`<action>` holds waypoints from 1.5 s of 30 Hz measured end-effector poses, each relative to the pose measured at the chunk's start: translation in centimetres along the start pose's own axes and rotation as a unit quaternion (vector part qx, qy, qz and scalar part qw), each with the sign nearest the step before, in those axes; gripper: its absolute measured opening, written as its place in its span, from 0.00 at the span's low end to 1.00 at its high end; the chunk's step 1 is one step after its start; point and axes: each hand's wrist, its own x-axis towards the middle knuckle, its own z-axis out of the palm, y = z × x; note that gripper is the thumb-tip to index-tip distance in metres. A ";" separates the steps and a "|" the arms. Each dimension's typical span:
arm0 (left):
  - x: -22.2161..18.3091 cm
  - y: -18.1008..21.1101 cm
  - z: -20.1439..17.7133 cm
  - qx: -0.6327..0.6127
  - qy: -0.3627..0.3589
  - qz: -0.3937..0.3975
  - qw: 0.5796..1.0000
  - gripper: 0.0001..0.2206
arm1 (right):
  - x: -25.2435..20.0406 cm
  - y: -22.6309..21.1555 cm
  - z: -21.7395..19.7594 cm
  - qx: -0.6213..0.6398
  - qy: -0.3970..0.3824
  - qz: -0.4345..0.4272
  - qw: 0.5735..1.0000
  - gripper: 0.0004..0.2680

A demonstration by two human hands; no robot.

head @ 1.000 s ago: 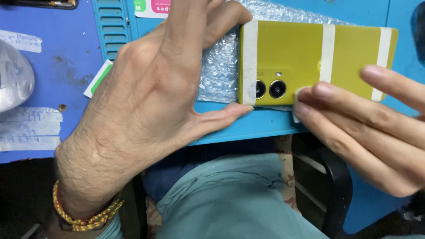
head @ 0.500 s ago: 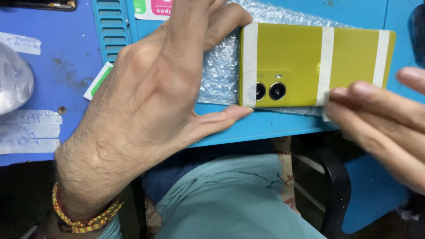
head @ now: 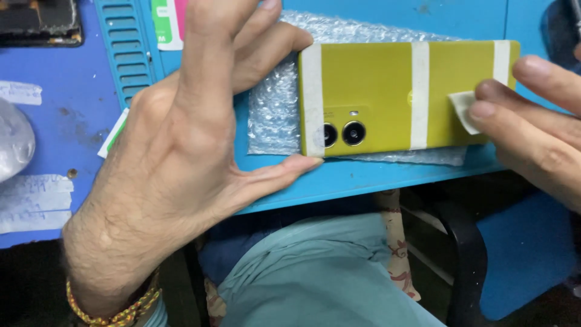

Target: Cleaning the back panel and camera lenses of a smartphone using a wipe and cleaning solution.

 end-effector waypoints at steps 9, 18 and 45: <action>1.6 0.7 0.2 -0.042 -0.005 -0.033 0.999 0.58 | 1.9 0.9 -1.6 -0.069 -0.024 -0.073 0.995 0.19; 2.1 1.0 -0.7 -0.038 -0.004 -0.038 0.999 0.53 | 2.6 1.3 -0.8 -0.028 -0.022 -0.007 0.999 0.18; 1.6 -0.1 -1.2 -0.028 0.010 -0.022 0.999 0.54 | 6.1 1.6 -0.7 -0.024 -0.024 0.011 0.999 0.16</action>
